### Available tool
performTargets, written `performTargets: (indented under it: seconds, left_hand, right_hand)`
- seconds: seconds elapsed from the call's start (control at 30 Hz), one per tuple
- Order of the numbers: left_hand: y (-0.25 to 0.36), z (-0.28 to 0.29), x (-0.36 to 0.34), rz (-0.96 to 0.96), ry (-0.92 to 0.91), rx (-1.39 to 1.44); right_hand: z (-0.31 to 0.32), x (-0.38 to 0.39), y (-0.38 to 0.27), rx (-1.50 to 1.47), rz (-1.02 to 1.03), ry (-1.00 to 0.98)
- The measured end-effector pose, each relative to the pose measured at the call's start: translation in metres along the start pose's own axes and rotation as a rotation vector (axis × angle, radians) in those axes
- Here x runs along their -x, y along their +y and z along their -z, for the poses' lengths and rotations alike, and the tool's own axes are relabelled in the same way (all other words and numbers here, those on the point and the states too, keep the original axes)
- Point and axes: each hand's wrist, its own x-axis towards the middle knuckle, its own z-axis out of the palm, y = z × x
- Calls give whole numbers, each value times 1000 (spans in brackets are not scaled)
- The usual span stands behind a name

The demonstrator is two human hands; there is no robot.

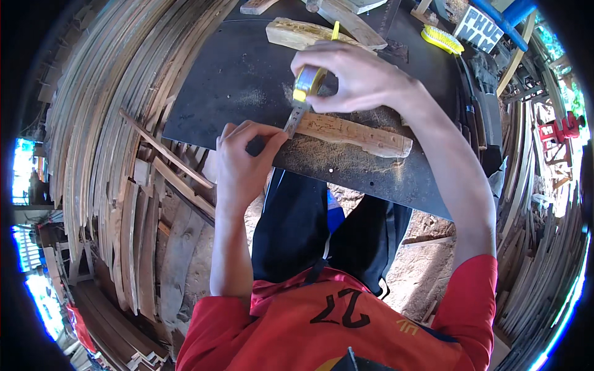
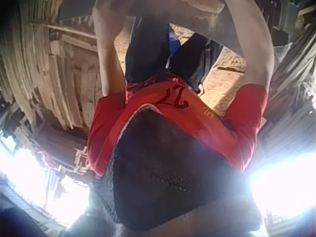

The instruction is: Measuring a piece of wood and cleaning a saw blade in a workshop.

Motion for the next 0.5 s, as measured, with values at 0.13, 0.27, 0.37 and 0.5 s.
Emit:
performTargets:
  seconds: [0.13,0.27,0.37,0.5]
  left_hand:
    - [-1,-8,0,56,18,-11]
    - [3,-11,3,74,32,-36]
    - [6,-13,7,52,52,-78]
    - [9,-20,8,69,77,-63]
  right_hand:
    - [-4,2,-3,-46,-30,-10]
    - [-4,-1,-3,-37,-25,-28]
    - [-5,1,-3,-26,-2,13]
    - [-6,7,-7,3,-36,51]
